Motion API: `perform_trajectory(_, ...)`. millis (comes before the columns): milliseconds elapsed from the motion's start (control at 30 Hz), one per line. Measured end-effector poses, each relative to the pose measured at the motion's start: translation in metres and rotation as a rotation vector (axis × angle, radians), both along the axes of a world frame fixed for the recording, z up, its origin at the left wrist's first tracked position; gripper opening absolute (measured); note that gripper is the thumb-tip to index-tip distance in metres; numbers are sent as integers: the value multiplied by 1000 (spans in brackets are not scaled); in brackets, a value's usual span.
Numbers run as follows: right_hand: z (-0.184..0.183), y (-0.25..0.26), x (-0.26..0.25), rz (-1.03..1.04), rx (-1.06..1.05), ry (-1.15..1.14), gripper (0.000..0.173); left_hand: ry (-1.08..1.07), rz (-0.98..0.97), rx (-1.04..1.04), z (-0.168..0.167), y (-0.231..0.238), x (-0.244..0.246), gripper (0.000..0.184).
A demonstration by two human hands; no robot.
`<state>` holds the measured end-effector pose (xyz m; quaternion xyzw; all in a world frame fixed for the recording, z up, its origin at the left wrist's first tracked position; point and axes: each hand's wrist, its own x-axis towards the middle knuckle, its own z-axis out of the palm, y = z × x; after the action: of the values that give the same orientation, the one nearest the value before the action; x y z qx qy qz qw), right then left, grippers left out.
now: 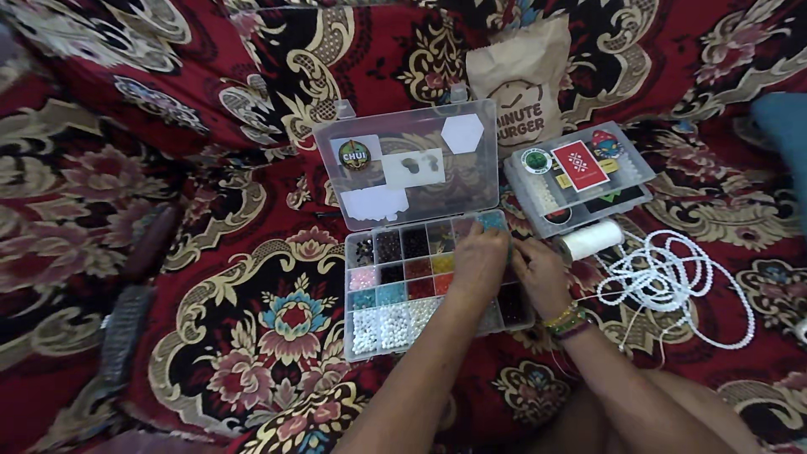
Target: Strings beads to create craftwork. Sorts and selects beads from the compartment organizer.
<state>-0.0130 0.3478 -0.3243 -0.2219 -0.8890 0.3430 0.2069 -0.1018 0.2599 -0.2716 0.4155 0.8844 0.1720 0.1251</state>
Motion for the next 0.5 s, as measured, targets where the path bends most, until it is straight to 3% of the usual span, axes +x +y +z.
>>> perform_trajectory(167,-6,2,2,17,-61,50,29,3,-22,17,-6,1,-1,21)
perform_trajectory(367,8,22,6,41,-563,-73,36,-195,35,-123,14,-3,-11,26)
perform_trajectory(500,12,23,10,27,-536,-161,38,-218,51,-60,15,-10,-13,30)
